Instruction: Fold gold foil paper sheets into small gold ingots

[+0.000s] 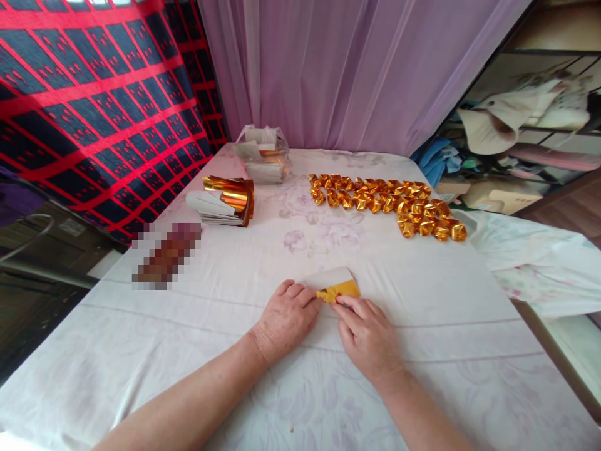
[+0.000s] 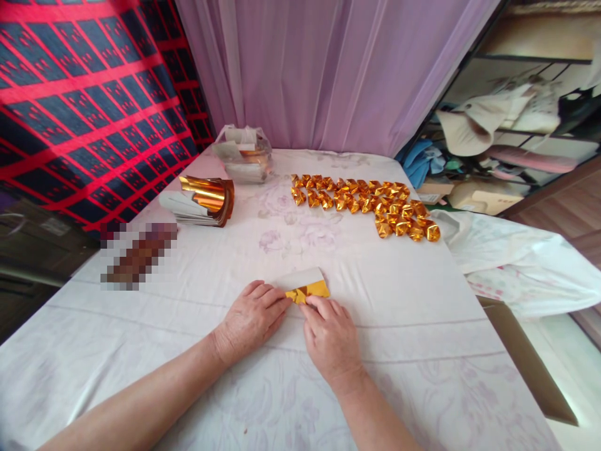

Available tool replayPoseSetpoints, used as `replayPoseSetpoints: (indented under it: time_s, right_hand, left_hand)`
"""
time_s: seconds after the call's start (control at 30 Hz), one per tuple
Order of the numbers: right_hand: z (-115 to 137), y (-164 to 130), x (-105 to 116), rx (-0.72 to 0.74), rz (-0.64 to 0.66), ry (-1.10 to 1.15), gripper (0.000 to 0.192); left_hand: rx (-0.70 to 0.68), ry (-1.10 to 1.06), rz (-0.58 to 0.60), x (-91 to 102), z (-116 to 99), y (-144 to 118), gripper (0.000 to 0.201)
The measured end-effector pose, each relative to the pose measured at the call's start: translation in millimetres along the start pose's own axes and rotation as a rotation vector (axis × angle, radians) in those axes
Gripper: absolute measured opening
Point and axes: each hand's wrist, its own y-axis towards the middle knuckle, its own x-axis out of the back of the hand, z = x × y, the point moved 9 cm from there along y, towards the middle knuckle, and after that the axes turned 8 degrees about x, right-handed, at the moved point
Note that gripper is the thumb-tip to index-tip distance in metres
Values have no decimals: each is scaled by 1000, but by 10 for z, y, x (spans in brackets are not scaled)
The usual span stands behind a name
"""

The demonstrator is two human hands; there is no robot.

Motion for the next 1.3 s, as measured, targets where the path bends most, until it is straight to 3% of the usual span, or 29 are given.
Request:
replayPoseSetpoints:
  time_s: [0.53, 0.9, 1.3]
  right_hand:
    - [23, 53, -35, 8, 49, 23, 33]
    - [49, 62, -54, 11, 130, -63, 32]
    - [50, 37, -20, -3, 109, -32, 31]
  left_hand:
    - [26, 49, 69, -8, 16, 8, 23]
    - [16, 41, 12, 0, 18, -24, 29]
    - [21, 32, -44, 63, 50, -53, 25]
